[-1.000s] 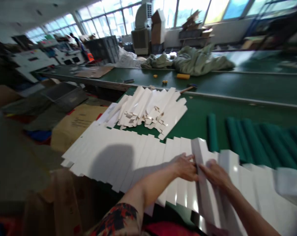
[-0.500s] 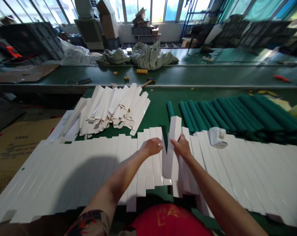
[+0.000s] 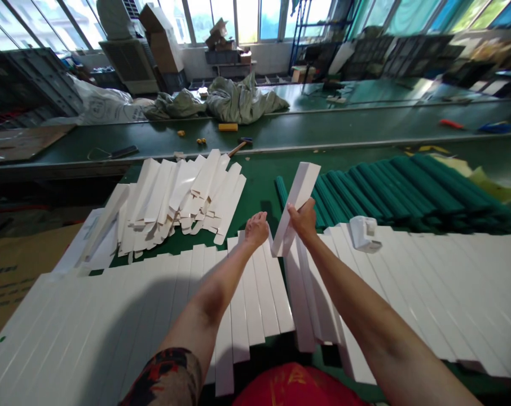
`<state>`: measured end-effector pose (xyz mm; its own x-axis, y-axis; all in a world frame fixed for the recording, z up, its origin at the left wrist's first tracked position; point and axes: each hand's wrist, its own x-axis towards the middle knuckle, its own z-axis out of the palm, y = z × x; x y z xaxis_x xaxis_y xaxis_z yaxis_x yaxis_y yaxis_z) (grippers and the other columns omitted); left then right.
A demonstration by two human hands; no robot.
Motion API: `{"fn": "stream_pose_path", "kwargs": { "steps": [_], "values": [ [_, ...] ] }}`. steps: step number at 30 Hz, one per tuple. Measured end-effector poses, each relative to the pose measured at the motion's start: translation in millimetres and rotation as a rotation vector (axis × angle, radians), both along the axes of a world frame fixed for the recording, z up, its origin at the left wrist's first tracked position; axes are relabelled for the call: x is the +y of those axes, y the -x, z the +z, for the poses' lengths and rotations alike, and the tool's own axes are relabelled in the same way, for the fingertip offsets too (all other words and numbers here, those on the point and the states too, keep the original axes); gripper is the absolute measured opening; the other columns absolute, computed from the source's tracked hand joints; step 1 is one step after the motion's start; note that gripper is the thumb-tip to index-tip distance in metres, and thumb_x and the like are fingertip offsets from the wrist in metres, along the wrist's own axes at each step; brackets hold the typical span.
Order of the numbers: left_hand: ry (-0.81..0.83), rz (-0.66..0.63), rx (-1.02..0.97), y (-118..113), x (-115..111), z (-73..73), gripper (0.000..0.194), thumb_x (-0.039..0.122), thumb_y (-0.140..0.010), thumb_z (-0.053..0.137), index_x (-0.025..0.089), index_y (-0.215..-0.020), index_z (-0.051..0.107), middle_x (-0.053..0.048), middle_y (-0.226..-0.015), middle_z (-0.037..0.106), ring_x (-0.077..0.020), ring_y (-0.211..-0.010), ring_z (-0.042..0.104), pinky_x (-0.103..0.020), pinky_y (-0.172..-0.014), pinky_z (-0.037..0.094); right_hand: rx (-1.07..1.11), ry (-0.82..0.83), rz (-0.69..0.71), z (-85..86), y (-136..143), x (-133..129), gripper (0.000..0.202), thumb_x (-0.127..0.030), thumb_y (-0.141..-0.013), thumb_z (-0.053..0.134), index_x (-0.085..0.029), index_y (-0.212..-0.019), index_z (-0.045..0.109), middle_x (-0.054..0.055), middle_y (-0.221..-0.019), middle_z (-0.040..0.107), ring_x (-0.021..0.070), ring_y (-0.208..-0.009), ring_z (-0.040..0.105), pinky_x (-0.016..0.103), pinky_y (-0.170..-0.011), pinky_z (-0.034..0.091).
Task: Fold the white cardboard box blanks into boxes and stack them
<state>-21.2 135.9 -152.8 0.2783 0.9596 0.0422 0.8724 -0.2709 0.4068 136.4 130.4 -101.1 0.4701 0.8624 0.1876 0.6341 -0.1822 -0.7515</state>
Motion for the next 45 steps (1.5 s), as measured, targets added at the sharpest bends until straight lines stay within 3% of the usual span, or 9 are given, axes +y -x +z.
{"fn": "stream_pose_path", "kwargs": {
  "steps": [5, 15, 20, 34, 39, 45],
  "values": [
    [0.025, -0.044, 0.009, -12, 21, -10.9, 0.038, 0.036, -0.093, 0.058, 0.018, -0.127, 0.054, -0.011, -0.131, 0.055, -0.0245, -0.113, 0.058, -0.047, -0.095, 0.051, 0.006, -0.009, 0.028, -7.2, -5, 14, 0.046, -0.053, -0.072, 0.054, -0.020, -0.099, 0.037, 0.012, -0.086, 0.064, 0.0337, -0.082, 0.064, 0.043, -0.073, 0.048],
    [0.205, -0.187, 0.071, -23, 24, -36.0, 0.037, 0.036, -0.093, 0.059, 0.016, -0.124, 0.055, -0.010, -0.124, 0.058, -0.0226, -0.106, 0.061, -0.044, -0.089, 0.054, 0.109, 0.003, -0.062, -25.1, -31, 44, 0.048, -0.054, -0.071, 0.056, -0.019, -0.099, 0.040, 0.015, -0.095, 0.065, 0.0340, -0.088, 0.063, 0.046, -0.078, 0.050],
    [0.221, -0.215, 0.058, -18, 20, -32.1, 0.040, 0.034, -0.094, 0.056, 0.017, -0.130, 0.051, -0.009, -0.122, 0.060, -0.0235, -0.109, 0.061, -0.048, -0.095, 0.051, 0.183, -0.005, -0.085, -36.9, -35, 48, 0.048, -0.053, -0.068, 0.059, -0.020, -0.098, 0.043, 0.014, -0.097, 0.066, 0.0329, -0.090, 0.063, 0.047, -0.081, 0.050],
    [0.246, -0.330, 0.087, -15, 14, -22.2, 0.034, 0.036, -0.094, 0.057, 0.018, -0.123, 0.056, -0.010, -0.126, 0.058, -0.0221, -0.108, 0.060, -0.044, -0.091, 0.053, 0.418, -0.098, -0.087, -70.8, -51, 42, 0.042, -0.049, -0.072, 0.059, -0.019, -0.098, 0.046, 0.011, -0.100, 0.066, 0.0257, -0.090, 0.064, 0.041, -0.079, 0.052],
    [0.361, -0.377, 0.188, -16, 20, -19.1, 0.034, 0.036, -0.094, 0.057, 0.018, -0.122, 0.057, -0.010, -0.125, 0.058, -0.0219, -0.106, 0.061, -0.043, -0.090, 0.054, 0.401, -0.090, 0.000, -65.9, -50, 41, 0.046, -0.050, -0.070, 0.063, -0.019, -0.099, 0.046, 0.009, -0.096, 0.067, 0.0253, -0.086, 0.064, 0.039, -0.075, 0.053],
    [0.553, -0.497, 0.282, -18, 32, -7.7, 0.036, 0.036, -0.093, 0.059, 0.016, -0.123, 0.056, -0.010, -0.123, 0.059, -0.0224, -0.105, 0.061, -0.043, -0.088, 0.054, 0.288, -0.022, 0.063, -44.3, -48, 33, 0.048, -0.052, -0.068, 0.064, -0.019, -0.097, 0.045, 0.010, -0.094, 0.066, 0.0274, -0.083, 0.064, 0.038, -0.071, 0.051]
  ]
}}
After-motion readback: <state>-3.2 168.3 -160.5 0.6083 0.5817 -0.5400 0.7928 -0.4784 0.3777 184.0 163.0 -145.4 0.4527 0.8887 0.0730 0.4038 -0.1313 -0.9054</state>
